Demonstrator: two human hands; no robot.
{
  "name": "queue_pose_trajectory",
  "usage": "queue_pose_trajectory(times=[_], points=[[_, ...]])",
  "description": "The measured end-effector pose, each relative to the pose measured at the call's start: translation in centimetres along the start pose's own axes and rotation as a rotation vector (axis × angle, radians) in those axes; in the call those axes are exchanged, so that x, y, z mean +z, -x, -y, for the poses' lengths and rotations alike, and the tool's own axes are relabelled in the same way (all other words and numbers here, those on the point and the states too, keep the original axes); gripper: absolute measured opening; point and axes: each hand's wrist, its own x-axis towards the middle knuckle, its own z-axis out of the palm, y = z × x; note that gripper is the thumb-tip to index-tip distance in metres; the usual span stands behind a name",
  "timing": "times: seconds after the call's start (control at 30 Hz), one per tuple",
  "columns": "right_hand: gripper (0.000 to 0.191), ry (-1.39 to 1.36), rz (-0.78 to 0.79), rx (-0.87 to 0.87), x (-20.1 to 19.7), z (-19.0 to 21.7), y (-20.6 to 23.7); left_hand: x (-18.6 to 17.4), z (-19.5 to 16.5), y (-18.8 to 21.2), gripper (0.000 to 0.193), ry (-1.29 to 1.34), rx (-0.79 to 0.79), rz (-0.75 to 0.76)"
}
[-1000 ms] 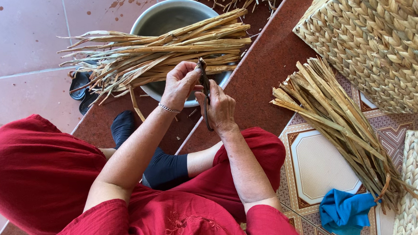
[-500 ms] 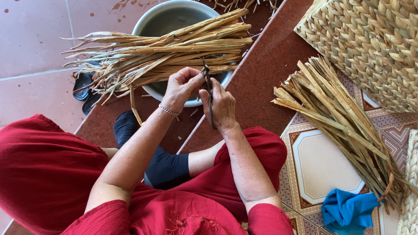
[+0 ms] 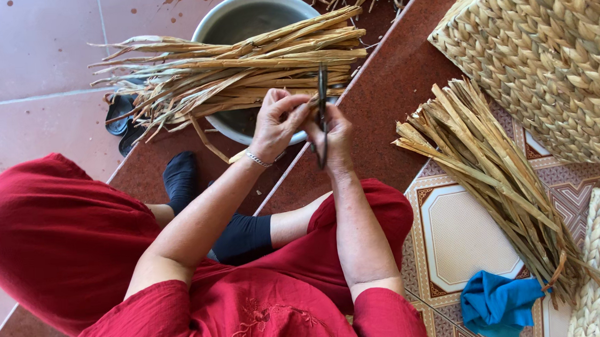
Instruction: The person sits on the floor and uses scissors to trim the ends of dried palm leaves. They repeatedly pick up leaves from a metal basin, cut the tips, and place the trimmed pieces into a growing pile on the floor.
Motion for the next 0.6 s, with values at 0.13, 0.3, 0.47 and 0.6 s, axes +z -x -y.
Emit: queue_pose_trajectory(times=[0.13,0.3,0.47,0.6], points=[[0.023,-0.110,-0.173,-0.099,-2.2,1.1,-0.8,-0.3,0.2,1.5,0.024,0.007,-0.012,-0.040],[0.014,-0.525,-0.513,-0.030,-9.3,1.8,-2.4,-2.5,2.6,5.2,0.056,0.159,-0.821,0.263],[0.014,-0.717,-0.588,-0.020,-14.5,-0.1,-1.7,-5.2,5.2,4.7,0.074,0.874,-1.005,-0.034],[0.010,-0.553,-0.707,-0.032,-16.1,-1.2,-2.2,-8.0,7.4,1.1,0.049,1.016,-0.843,-0.628]])
